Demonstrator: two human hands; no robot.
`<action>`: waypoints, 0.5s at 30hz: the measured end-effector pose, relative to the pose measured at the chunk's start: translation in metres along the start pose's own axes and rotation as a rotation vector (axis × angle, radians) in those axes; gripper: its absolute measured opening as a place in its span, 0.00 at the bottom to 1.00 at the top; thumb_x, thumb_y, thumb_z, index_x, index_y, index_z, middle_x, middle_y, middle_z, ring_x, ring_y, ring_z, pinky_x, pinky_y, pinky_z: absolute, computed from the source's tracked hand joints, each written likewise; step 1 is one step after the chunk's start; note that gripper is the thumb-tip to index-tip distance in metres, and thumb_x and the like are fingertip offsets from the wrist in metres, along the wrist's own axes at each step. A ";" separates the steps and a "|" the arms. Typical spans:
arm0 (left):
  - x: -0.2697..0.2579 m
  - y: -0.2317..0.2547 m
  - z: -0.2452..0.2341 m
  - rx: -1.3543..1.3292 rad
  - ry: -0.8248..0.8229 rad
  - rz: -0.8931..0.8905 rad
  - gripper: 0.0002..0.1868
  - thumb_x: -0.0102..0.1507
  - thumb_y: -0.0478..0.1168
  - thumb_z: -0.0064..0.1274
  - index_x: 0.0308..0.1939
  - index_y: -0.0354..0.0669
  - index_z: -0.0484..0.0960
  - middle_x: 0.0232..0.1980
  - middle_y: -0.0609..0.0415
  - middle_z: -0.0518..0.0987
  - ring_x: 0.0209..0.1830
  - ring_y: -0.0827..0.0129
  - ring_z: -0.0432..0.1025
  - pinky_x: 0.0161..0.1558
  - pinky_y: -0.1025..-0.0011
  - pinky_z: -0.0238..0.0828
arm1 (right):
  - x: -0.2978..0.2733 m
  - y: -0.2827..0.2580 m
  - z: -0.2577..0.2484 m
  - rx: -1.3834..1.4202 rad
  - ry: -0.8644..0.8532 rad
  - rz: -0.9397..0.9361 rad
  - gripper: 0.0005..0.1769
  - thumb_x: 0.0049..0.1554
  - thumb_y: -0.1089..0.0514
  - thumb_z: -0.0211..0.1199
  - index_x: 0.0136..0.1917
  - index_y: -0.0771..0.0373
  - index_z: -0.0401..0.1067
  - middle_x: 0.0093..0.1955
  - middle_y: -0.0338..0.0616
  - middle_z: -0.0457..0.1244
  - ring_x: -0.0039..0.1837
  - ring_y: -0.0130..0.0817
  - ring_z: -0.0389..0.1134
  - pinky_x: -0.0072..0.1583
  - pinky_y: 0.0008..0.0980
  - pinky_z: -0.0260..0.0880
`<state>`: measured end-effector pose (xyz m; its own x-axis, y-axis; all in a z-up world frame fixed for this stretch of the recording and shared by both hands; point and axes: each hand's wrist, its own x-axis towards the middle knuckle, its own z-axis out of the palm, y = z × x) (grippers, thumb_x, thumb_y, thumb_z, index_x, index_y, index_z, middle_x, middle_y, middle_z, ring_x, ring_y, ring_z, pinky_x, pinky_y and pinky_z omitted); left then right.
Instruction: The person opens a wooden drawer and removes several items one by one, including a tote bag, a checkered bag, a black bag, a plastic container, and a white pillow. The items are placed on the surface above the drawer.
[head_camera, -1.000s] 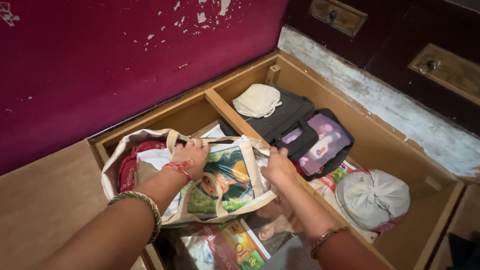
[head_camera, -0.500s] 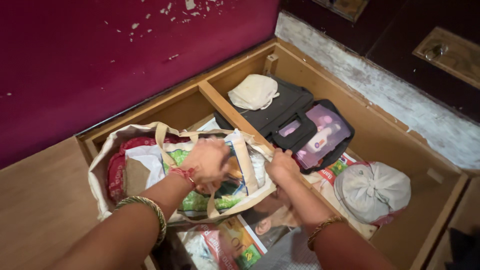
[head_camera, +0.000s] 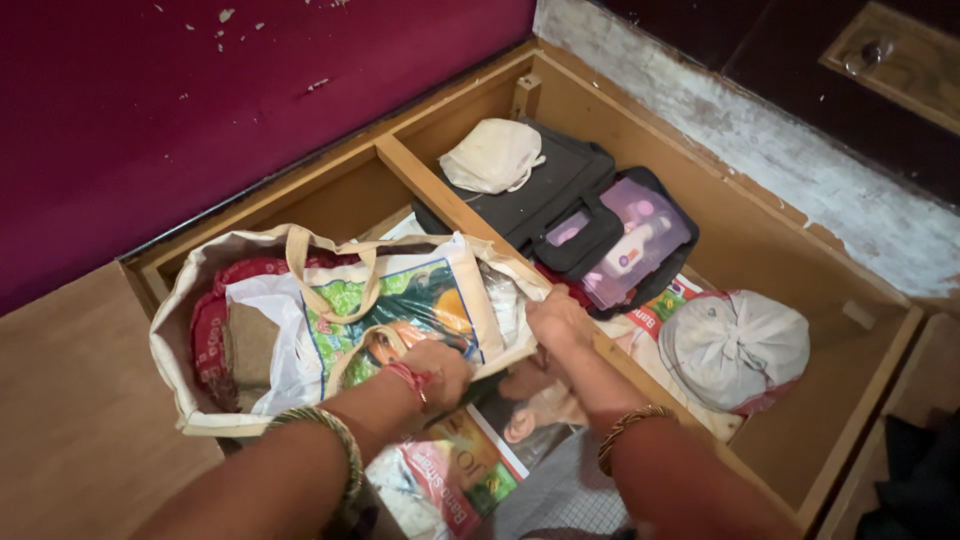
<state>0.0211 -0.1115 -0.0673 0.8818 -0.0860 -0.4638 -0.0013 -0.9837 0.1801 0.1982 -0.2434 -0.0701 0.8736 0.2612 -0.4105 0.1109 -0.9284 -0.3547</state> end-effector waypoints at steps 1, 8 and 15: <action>-0.001 -0.004 0.000 -0.027 0.027 0.033 0.14 0.61 0.45 0.51 0.46 0.48 0.88 0.47 0.43 0.84 0.52 0.49 0.78 0.54 0.57 0.74 | 0.000 0.002 0.002 -0.025 -0.003 -0.002 0.31 0.59 0.40 0.59 0.65 0.63 0.69 0.64 0.58 0.67 0.66 0.55 0.68 0.65 0.50 0.68; -0.021 0.003 -0.003 0.106 -0.065 0.007 0.14 0.59 0.42 0.51 0.43 0.44 0.88 0.45 0.41 0.84 0.48 0.48 0.79 0.50 0.53 0.76 | -0.004 -0.012 -0.003 -0.173 -0.077 -0.217 0.19 0.53 0.55 0.58 0.54 0.63 0.81 0.55 0.57 0.72 0.59 0.49 0.75 0.60 0.44 0.74; -0.052 -0.010 0.004 0.155 -0.002 0.150 0.12 0.57 0.43 0.51 0.38 0.43 0.86 0.39 0.40 0.84 0.42 0.46 0.79 0.44 0.53 0.77 | -0.030 -0.028 -0.009 -0.488 -0.127 -0.410 0.16 0.48 0.61 0.63 0.50 0.64 0.81 0.52 0.58 0.70 0.55 0.52 0.73 0.55 0.46 0.74</action>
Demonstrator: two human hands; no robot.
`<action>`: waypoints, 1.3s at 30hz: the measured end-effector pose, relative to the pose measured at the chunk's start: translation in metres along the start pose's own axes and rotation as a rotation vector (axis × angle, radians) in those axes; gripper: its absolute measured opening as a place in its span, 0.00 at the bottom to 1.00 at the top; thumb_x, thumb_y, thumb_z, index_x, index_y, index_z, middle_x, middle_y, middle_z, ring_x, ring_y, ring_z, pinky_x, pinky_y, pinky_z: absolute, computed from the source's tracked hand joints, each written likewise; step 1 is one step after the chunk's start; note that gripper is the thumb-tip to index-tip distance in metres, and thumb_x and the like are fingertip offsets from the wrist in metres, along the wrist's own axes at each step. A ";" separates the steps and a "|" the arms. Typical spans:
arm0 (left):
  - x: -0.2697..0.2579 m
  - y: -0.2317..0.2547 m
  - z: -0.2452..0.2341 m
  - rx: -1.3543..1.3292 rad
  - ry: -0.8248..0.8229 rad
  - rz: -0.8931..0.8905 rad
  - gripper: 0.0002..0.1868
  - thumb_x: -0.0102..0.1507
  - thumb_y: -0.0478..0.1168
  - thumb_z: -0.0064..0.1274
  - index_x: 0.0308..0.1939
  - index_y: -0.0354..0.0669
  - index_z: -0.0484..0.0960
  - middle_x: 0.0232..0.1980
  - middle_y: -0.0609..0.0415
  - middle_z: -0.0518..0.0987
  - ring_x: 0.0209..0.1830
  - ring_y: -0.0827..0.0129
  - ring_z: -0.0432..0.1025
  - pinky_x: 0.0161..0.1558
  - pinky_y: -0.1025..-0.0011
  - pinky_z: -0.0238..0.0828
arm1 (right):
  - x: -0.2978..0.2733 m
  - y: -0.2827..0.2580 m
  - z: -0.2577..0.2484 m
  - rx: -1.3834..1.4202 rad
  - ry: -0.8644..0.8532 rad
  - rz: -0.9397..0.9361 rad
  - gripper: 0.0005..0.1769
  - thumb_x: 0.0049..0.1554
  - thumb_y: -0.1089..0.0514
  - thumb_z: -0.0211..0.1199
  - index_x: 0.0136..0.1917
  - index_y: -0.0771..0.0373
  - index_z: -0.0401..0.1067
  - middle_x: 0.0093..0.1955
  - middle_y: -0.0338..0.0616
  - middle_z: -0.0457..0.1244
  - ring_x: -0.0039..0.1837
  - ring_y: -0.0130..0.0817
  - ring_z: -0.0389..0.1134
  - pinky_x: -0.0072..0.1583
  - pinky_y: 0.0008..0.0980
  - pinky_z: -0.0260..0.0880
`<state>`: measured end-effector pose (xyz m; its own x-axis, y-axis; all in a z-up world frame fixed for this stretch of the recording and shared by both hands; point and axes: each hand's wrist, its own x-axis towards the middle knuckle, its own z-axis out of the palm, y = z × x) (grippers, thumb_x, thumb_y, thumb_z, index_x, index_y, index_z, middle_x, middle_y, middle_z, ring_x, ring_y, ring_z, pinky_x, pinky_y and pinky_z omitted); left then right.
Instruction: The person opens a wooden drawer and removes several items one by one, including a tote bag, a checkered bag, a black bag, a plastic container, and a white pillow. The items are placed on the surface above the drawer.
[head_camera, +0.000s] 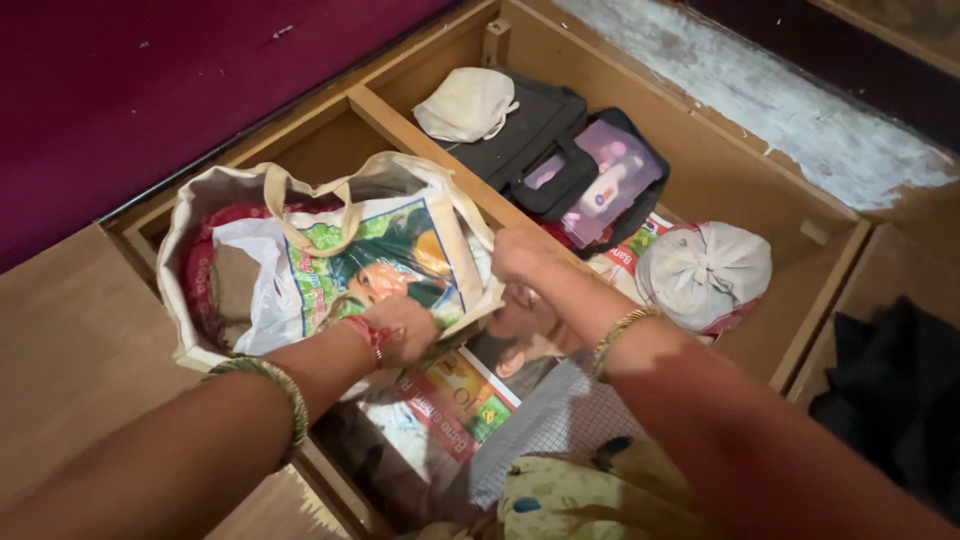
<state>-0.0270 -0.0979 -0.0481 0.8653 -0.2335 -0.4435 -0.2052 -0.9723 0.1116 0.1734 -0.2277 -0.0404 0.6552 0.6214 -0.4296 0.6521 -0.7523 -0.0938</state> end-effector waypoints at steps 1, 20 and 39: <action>-0.006 0.001 0.002 -0.006 0.009 0.022 0.12 0.57 0.43 0.51 0.38 0.43 0.86 0.39 0.39 0.83 0.42 0.45 0.79 0.43 0.53 0.77 | -0.003 0.003 0.003 -0.053 -0.055 -0.041 0.16 0.47 0.62 0.64 0.49 0.65 0.81 0.52 0.58 0.70 0.54 0.52 0.73 0.54 0.46 0.73; -0.128 -0.032 0.022 0.071 -0.103 0.094 0.08 0.56 0.42 0.53 0.32 0.43 0.85 0.37 0.42 0.82 0.41 0.47 0.78 0.44 0.54 0.75 | -0.071 -0.096 -0.018 -0.105 -0.802 -0.124 0.36 0.55 0.28 0.66 0.33 0.66 0.68 0.29 0.45 0.60 0.28 0.37 0.61 0.33 0.39 0.65; -0.190 -0.134 0.000 -0.820 -0.222 -1.182 0.42 0.56 0.78 0.57 0.27 0.36 0.80 0.21 0.51 0.74 0.15 0.67 0.67 0.19 0.67 0.61 | -0.015 -0.090 -0.034 -0.140 0.319 -0.366 0.34 0.45 0.44 0.76 0.58 0.63 0.69 0.55 0.55 0.66 0.56 0.52 0.71 0.56 0.45 0.73</action>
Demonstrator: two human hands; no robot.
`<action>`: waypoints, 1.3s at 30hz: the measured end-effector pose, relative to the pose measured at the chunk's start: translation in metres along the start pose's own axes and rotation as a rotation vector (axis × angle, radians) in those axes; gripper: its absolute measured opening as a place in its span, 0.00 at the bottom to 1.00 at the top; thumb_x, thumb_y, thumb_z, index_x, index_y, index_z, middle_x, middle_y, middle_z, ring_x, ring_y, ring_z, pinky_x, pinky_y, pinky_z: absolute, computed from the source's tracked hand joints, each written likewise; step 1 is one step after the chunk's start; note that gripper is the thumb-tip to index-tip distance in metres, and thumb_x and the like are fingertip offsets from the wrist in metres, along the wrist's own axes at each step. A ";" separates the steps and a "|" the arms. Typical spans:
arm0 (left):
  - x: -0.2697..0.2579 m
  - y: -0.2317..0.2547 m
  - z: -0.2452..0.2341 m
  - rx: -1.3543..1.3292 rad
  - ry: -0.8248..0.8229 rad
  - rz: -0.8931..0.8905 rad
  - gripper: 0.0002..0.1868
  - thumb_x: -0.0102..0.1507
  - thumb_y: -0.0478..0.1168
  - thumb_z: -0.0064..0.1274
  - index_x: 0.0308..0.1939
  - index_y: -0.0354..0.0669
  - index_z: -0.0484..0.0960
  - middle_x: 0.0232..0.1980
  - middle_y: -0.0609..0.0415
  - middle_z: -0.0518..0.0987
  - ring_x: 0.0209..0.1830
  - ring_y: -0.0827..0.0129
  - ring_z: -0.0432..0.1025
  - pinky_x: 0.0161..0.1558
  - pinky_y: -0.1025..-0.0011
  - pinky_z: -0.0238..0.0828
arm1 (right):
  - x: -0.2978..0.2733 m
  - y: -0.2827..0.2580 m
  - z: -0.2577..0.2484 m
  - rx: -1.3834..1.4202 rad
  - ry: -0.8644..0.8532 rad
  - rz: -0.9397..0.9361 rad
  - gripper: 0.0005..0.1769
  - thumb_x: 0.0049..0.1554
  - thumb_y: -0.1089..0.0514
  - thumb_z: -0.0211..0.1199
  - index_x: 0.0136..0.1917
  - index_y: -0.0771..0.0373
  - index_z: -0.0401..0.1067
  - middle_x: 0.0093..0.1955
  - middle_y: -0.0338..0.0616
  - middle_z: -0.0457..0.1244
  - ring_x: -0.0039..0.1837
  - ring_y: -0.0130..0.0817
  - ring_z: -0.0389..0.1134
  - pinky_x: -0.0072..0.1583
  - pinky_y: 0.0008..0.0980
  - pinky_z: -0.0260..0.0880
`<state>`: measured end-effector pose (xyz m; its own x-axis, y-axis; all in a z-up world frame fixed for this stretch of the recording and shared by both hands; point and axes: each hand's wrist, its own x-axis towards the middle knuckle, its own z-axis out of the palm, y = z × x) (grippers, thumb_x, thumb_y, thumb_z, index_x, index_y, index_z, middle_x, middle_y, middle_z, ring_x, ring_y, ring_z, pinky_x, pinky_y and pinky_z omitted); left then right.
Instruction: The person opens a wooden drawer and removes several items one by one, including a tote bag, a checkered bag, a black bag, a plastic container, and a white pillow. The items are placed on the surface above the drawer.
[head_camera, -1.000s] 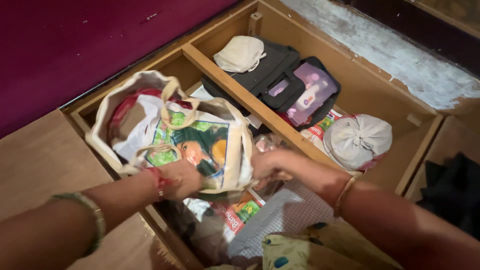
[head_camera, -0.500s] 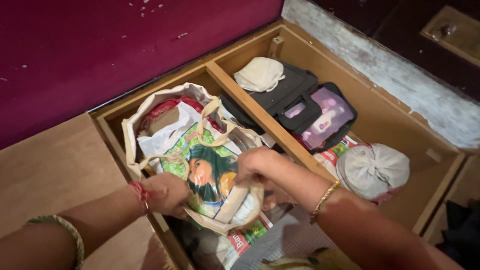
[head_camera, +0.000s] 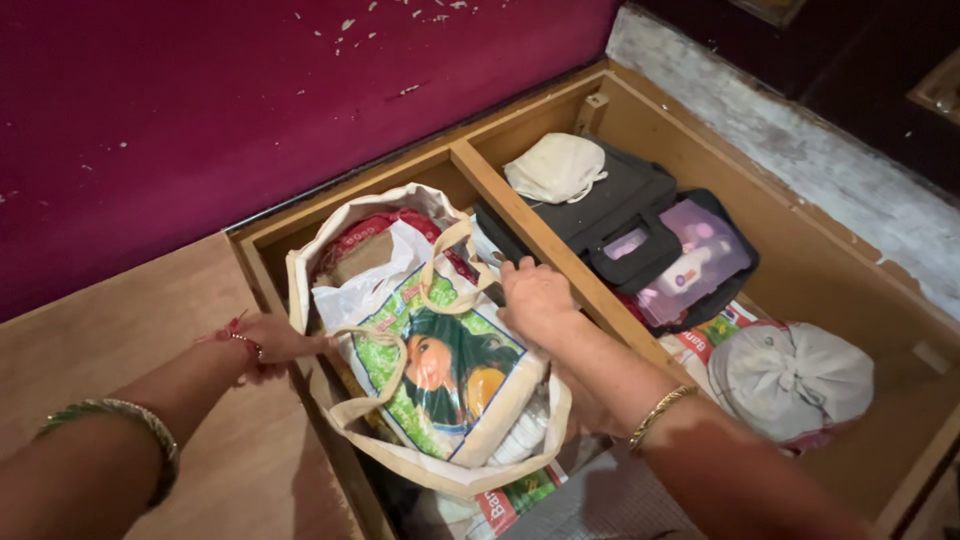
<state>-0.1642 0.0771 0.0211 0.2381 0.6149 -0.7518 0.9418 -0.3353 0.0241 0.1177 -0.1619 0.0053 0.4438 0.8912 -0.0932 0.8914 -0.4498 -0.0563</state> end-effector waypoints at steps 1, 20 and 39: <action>0.005 -0.006 0.005 -0.091 -0.075 -0.013 0.42 0.56 0.78 0.58 0.26 0.36 0.77 0.19 0.52 0.72 0.12 0.68 0.63 0.16 0.69 0.54 | 0.004 0.001 0.007 -0.004 0.019 0.003 0.32 0.46 0.45 0.75 0.57 0.63 0.70 0.55 0.55 0.66 0.56 0.52 0.71 0.56 0.45 0.73; 0.098 -0.023 0.107 -0.514 -0.089 0.151 0.29 0.67 0.59 0.50 0.34 0.31 0.81 0.18 0.54 0.66 0.17 0.67 0.57 0.21 0.63 0.51 | 0.031 0.010 0.048 0.305 -0.378 0.205 0.29 0.58 0.35 0.58 0.55 0.61 0.79 0.58 0.57 0.69 0.62 0.53 0.70 0.63 0.47 0.68; -0.004 0.013 0.079 -0.908 -0.025 0.027 0.27 0.68 0.55 0.46 0.52 0.35 0.86 0.43 0.46 0.84 0.40 0.64 0.73 0.47 0.63 0.68 | 0.006 0.030 0.067 1.419 -0.241 0.484 0.20 0.58 0.49 0.64 0.46 0.71 0.79 0.41 0.47 0.72 0.39 0.30 0.70 0.43 0.33 0.69</action>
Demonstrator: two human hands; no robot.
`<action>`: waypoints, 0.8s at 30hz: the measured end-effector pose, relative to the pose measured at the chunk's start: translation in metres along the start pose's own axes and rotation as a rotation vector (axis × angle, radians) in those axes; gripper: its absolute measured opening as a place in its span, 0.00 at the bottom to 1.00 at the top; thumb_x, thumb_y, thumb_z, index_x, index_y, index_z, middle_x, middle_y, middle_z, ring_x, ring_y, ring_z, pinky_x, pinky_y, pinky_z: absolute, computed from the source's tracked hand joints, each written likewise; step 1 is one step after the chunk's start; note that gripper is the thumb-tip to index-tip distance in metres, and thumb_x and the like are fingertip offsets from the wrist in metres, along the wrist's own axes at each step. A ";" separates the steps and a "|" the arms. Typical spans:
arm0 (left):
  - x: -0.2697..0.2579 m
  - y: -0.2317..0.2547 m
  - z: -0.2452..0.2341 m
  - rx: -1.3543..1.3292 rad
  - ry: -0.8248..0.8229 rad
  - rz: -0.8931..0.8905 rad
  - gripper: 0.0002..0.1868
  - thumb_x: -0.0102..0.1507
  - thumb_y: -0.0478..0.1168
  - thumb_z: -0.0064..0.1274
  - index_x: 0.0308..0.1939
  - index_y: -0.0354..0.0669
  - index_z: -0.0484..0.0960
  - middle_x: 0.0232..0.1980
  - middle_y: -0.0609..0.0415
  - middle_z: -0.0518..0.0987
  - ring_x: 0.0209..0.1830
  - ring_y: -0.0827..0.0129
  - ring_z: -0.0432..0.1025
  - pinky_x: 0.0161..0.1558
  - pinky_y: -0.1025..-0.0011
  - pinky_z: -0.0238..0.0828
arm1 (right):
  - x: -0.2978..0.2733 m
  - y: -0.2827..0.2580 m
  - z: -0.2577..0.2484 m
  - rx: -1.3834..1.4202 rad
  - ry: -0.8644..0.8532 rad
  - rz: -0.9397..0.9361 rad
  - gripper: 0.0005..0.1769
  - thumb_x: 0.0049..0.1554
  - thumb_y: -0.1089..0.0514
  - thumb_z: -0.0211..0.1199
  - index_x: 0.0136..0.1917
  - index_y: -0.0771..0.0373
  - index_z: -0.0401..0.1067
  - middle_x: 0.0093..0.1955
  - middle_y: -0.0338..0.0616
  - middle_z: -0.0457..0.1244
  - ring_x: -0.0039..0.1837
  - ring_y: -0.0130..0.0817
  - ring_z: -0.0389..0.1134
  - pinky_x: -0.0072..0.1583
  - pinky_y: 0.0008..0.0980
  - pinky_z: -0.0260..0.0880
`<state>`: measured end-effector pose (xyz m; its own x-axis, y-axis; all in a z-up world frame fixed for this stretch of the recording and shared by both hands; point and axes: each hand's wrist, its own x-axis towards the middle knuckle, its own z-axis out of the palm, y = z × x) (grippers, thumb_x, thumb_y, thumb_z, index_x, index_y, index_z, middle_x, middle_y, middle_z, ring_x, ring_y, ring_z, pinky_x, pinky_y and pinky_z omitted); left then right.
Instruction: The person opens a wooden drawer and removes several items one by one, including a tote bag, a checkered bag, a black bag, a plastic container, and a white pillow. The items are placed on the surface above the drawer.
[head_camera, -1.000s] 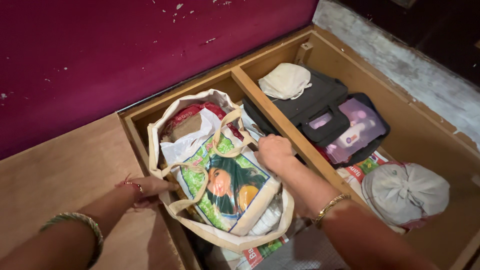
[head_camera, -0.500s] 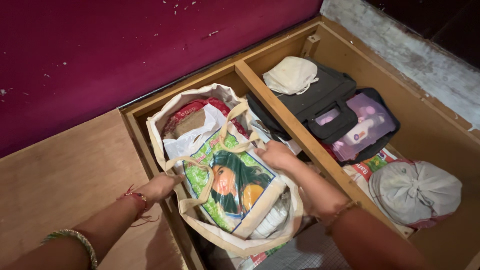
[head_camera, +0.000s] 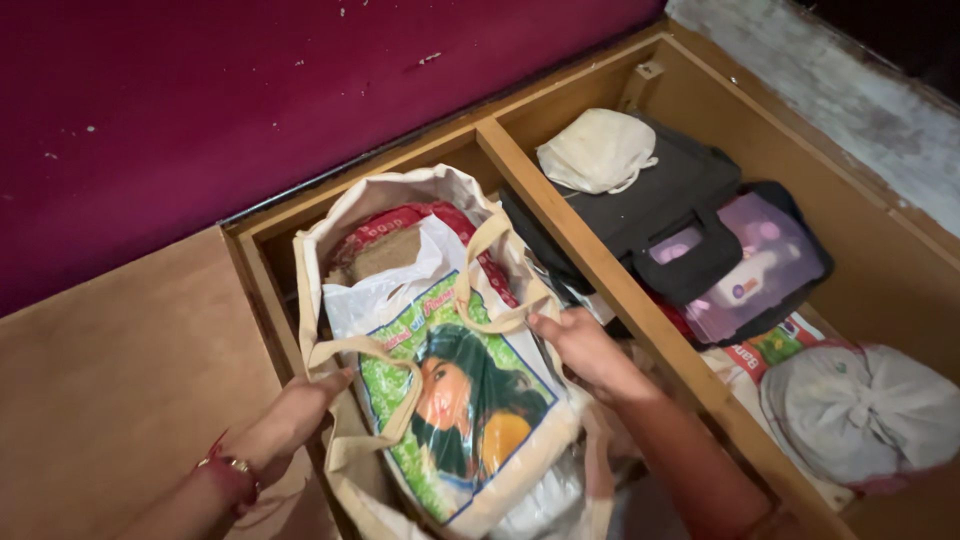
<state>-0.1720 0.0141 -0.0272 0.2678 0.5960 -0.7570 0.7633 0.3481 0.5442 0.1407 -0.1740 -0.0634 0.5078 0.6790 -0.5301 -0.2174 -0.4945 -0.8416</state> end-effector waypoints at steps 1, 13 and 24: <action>-0.007 0.005 -0.001 -0.028 0.002 -0.024 0.27 0.68 0.55 0.45 0.53 0.35 0.87 0.43 0.44 0.83 0.39 0.62 0.71 0.45 0.61 0.67 | -0.004 -0.002 -0.001 0.059 -0.025 -0.018 0.20 0.58 0.49 0.64 0.46 0.71 0.80 0.42 0.45 0.73 0.40 0.28 0.71 0.44 0.30 0.70; -0.040 0.045 0.001 -0.371 -0.026 0.000 0.24 0.66 0.48 0.48 0.59 0.35 0.82 0.52 0.44 0.83 0.45 0.61 0.76 0.46 0.57 0.75 | -0.008 -0.017 -0.024 -0.217 0.039 -0.279 0.21 0.61 0.47 0.62 0.41 0.69 0.79 0.34 0.39 0.68 0.37 0.25 0.66 0.43 0.29 0.66; -0.168 0.078 -0.004 -0.642 0.040 -0.073 0.24 0.66 0.50 0.50 0.60 0.38 0.80 0.51 0.42 0.88 0.44 0.54 0.81 0.45 0.53 0.77 | -0.179 -0.169 -0.057 0.046 0.205 0.080 0.16 0.65 0.53 0.62 0.50 0.69 0.81 0.39 0.45 0.72 0.36 0.30 0.68 0.39 0.33 0.66</action>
<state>-0.1598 -0.0560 0.1443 0.1973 0.5764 -0.7930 0.2722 0.7449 0.6091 0.1341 -0.2426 0.1793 0.6455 0.5114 -0.5673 -0.2990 -0.5143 -0.8038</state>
